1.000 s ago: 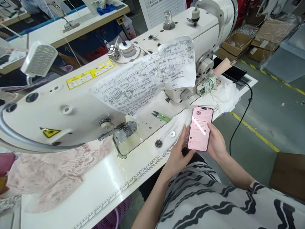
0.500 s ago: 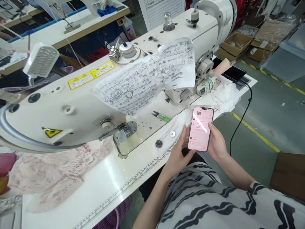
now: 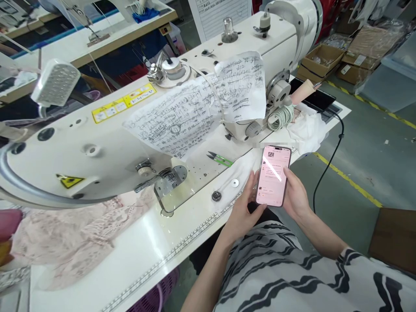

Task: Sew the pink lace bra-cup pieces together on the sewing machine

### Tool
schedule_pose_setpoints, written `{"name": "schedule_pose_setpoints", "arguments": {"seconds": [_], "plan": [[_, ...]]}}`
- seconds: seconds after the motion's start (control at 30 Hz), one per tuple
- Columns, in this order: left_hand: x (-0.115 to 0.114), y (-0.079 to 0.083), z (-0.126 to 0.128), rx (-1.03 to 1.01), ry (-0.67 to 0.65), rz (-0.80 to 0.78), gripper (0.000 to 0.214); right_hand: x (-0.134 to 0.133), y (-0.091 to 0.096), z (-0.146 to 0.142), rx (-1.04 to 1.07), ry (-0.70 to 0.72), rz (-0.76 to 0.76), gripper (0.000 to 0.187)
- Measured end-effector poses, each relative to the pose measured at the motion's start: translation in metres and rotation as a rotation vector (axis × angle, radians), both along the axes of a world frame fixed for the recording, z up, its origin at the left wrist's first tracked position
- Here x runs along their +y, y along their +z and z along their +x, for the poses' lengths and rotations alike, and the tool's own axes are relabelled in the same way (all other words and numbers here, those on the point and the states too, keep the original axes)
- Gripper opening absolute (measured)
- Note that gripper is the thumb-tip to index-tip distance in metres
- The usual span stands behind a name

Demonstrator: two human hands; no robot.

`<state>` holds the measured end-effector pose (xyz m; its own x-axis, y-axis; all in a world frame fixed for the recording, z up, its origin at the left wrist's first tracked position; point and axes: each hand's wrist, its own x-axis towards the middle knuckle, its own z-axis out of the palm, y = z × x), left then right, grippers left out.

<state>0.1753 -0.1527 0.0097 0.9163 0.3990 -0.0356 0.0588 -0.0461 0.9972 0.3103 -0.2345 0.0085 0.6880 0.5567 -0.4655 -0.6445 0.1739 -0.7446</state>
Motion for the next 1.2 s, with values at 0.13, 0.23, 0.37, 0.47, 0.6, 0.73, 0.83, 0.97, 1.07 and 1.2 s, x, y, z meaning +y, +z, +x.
{"name": "schedule_pose_setpoints", "arguments": {"seconds": [0.13, 0.23, 0.37, 0.47, 0.6, 0.73, 0.83, 0.97, 1.07, 1.2], "plan": [[0.0003, 0.0007, -0.0002, 0.012, -0.007, 0.001, 0.082, 0.0003, -0.0001, 0.0002, 0.010, -0.006, 0.014, 0.041], [0.0001, 0.0014, -0.0002, 0.020, -0.007, -0.007, 0.082, 0.0010, 0.0001, 0.0002, 0.016, -0.014, 0.019, 0.039], [-0.0003, 0.0019, -0.0003, 0.020, -0.002, -0.016, 0.082, 0.0012, -0.0004, 0.0004, 0.014, -0.016, 0.018, 0.038], [-0.0002, 0.0020, -0.0003, 0.022, -0.005, -0.021, 0.082, 0.0010, -0.0012, 0.0006, 0.013, -0.010, 0.014, 0.039], [-0.0001, 0.0016, -0.0002, 0.024, -0.003, -0.018, 0.082, 0.0009, -0.0016, 0.0009, 0.025, -0.011, 0.017, 0.038], [-0.0001, 0.0011, -0.0002, 0.018, 0.002, -0.016, 0.082, 0.0009, -0.0027, 0.0013, 0.024, -0.006, 0.016, 0.035], [0.0000, 0.0014, -0.0003, 0.022, 0.000, -0.015, 0.082, 0.0009, -0.0040, 0.0015, 0.020, -0.003, 0.019, 0.036], [0.0002, 0.0025, -0.0004, 0.033, 0.003, -0.014, 0.082, 0.0009, -0.0046, 0.0017, 0.017, -0.005, 0.024, 0.039], [0.0004, 0.0027, -0.0004, 0.029, -0.004, -0.006, 0.082, 0.0011, -0.0040, 0.0017, 0.020, -0.009, 0.022, 0.040], [0.0006, 0.0014, -0.0004, 0.018, -0.011, -0.001, 0.081, 0.0017, -0.0043, 0.0018, 0.015, -0.023, 0.020, 0.040]]}}
